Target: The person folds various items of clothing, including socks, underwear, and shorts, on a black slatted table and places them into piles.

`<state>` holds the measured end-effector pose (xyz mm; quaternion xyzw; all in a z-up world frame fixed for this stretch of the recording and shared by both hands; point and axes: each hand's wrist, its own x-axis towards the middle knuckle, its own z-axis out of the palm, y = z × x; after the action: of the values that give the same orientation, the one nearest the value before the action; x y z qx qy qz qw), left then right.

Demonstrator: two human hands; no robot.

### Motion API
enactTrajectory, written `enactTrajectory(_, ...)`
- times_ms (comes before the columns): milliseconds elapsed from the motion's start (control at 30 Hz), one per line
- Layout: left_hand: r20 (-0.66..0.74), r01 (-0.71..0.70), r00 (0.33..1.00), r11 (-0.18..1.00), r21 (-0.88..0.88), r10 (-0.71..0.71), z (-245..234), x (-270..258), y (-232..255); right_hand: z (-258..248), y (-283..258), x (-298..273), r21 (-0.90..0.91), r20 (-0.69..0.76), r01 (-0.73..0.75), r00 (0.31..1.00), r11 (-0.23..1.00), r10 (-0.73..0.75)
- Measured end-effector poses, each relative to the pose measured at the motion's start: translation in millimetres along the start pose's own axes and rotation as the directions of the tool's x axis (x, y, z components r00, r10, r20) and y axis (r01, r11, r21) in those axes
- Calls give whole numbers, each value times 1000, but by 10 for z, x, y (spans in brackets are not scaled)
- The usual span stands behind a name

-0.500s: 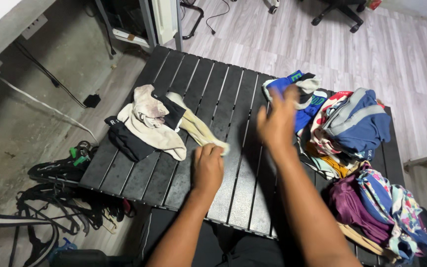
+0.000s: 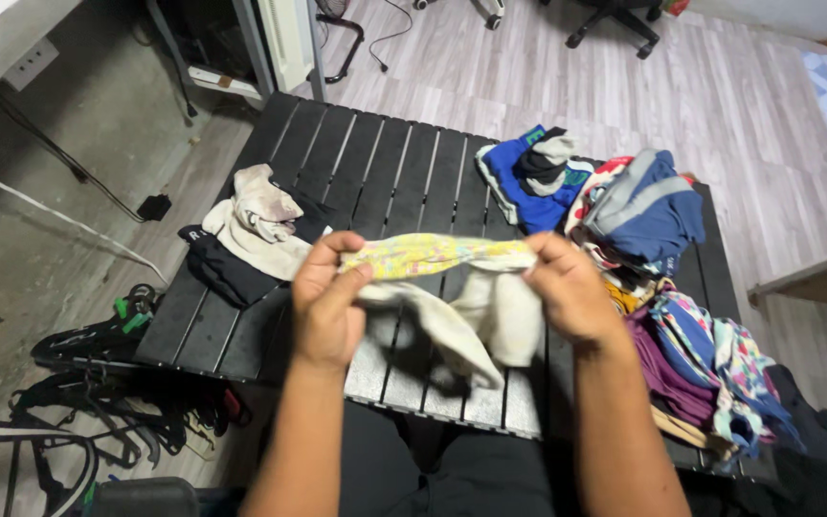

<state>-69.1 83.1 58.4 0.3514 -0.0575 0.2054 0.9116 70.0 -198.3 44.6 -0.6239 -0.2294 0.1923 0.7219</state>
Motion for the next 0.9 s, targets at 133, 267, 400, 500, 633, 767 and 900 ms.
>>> enactTrajectory(133, -159, -8, 977, 762, 648, 145, 10, 58, 61, 125, -329, -116, -352, -216, 45, 968, 935, -128)
enactTrajectory(267, 42, -51, 988, 58, 997, 148, -142, 86, 52, 193, -323, -159, -882, -121, 58, 931, 468, -344)
enactTrajectory(400, 168, -168, 976, -16, 986, 138, -450, 149, -258, 192, 70, -106, -947, -138, -41, 948, 319, -286)
enactTrajectory(500, 153, -157, 976, 10, 988, 155, -461, 146, -304, 141, 219, -148, -833, -301, -203, 947, 514, -113)
enactTrajectory(633, 23, -28, 999, 133, 991, 39, -222, 126, -88, 53, 144, -160, -892, -147, 95, 862, 441, -485)
enactTrajectory(767, -100, 198, 956, 353, 914, -277, -58, 119, 61, 169, 60, -158, -920, -162, 76, 819, 384, -550)
enactTrajectory(900, 183, 389, 825, 771, 504, -535, -153, 94, 113, 277, 167, -173, -878, -189, 58, 869, 475, -456)
